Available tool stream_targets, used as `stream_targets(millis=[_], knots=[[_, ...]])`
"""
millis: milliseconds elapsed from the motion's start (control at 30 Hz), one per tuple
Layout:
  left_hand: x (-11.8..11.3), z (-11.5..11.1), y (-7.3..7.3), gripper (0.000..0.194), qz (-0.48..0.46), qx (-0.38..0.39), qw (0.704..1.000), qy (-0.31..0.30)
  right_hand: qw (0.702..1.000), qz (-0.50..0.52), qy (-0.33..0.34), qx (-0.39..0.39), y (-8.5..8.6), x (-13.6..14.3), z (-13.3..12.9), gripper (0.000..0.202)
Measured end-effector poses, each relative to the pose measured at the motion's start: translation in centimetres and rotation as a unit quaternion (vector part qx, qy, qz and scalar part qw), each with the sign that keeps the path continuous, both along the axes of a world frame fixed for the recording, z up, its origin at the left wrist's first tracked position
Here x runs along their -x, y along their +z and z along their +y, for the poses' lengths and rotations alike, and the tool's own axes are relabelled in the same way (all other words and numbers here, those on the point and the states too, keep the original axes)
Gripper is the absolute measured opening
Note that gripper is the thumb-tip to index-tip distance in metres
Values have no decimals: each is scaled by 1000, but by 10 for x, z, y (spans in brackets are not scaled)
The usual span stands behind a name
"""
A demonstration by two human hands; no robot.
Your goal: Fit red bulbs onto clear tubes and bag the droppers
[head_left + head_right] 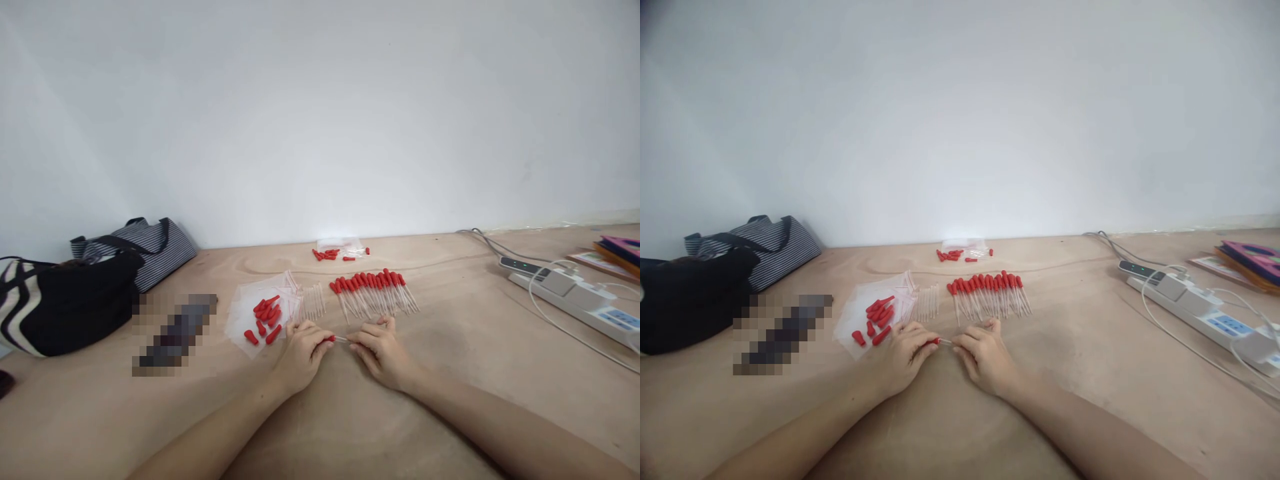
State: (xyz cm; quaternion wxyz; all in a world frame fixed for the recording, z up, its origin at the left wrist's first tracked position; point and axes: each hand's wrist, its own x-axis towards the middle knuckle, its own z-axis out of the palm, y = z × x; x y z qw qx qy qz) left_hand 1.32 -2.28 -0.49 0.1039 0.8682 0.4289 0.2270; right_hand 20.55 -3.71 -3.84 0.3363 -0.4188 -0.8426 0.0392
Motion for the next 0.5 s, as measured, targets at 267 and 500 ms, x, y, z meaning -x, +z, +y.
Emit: stream_targets(millis=[267, 500], knots=[[1, 0, -4, 18, -13, -27, 999, -20, 989, -65, 6, -132, 0, 0, 3, 24], [1, -2, -11, 19, -18, -77, 995, -56, 984, -73, 32, -162, 4, 0, 5, 26]])
